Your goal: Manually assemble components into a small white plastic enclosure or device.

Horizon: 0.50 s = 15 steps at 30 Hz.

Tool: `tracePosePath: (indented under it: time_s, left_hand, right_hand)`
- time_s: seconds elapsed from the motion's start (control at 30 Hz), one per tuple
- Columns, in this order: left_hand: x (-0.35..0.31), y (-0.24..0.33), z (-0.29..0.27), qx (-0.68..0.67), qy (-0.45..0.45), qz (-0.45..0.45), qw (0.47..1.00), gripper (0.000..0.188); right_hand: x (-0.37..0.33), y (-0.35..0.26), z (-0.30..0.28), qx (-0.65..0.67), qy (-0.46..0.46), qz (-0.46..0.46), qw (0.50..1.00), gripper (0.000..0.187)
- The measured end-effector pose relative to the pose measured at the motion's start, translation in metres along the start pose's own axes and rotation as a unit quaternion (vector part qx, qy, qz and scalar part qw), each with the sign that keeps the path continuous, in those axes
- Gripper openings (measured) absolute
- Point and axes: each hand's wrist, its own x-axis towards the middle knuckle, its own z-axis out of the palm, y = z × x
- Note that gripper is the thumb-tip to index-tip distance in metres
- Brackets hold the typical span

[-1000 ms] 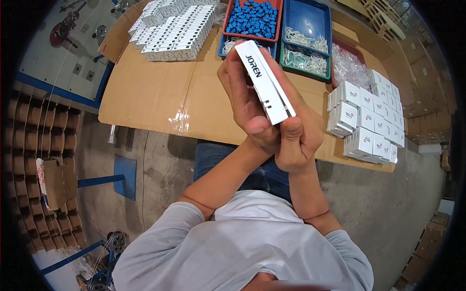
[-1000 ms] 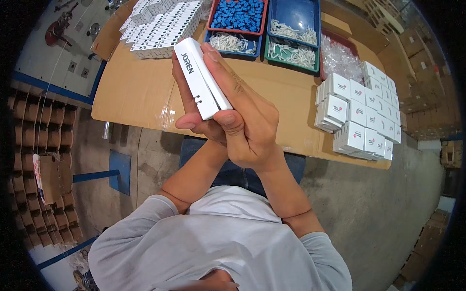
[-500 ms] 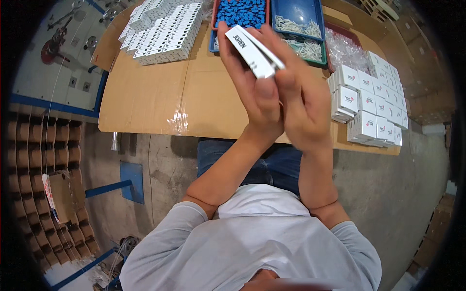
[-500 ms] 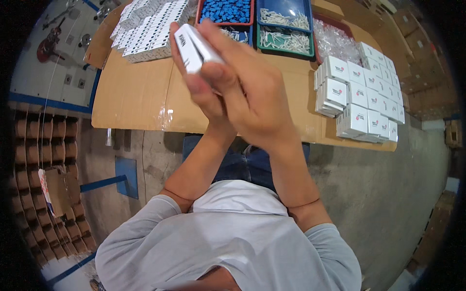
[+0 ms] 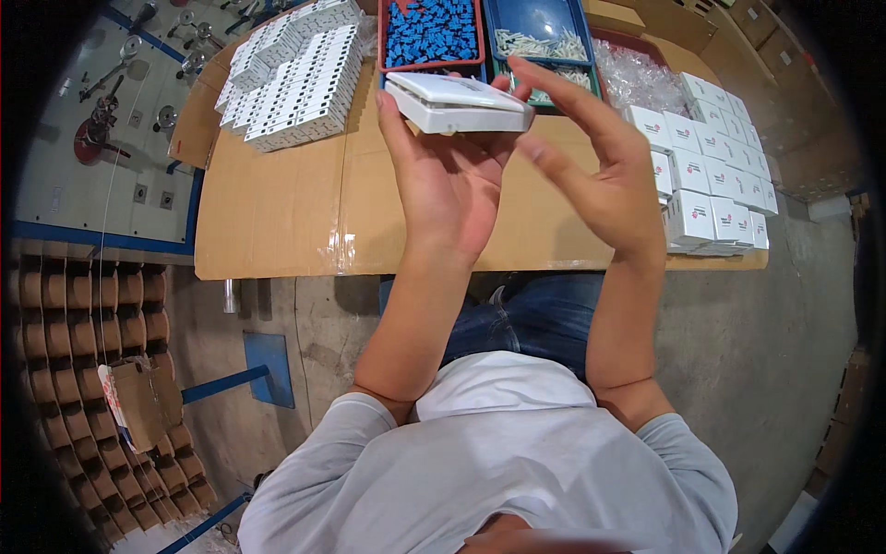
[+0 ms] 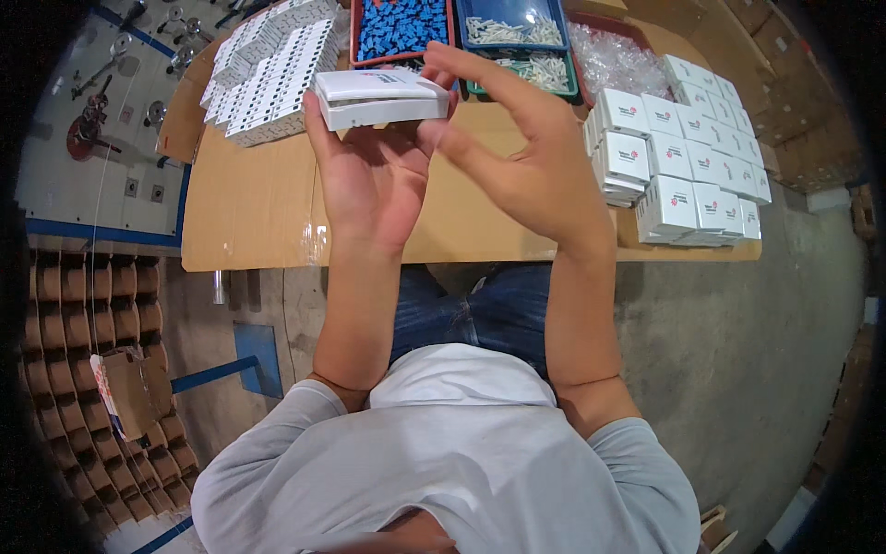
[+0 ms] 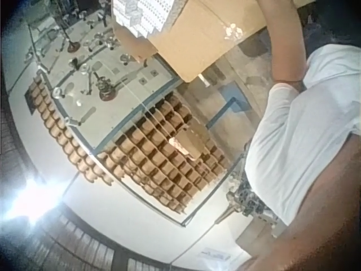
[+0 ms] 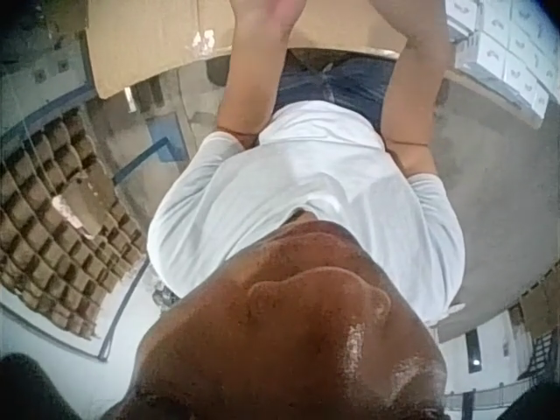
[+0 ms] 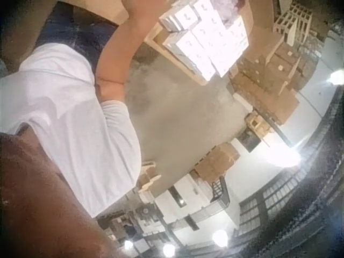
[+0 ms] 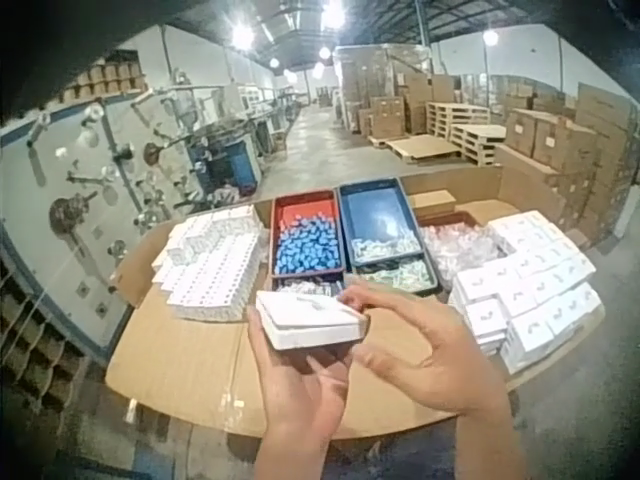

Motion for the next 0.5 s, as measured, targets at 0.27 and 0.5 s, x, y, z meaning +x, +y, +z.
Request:
tracePosePath:
  time_s: [0.27,0.5]
  left_hand:
    - [-0.004,0.011,-0.013,-0.158,-0.034,-0.112,0.98,0.06]
    - [-0.008,0.019,-0.003,-0.163,-0.064,-0.137,0.975,0.061]
  right_hand:
    - [0.004,0.009,0.01,-0.123,0.02,-0.121,0.985,0.04]
    - [0.006,0.008,0.011,-0.137,0.046,-0.165,0.976,0.038]
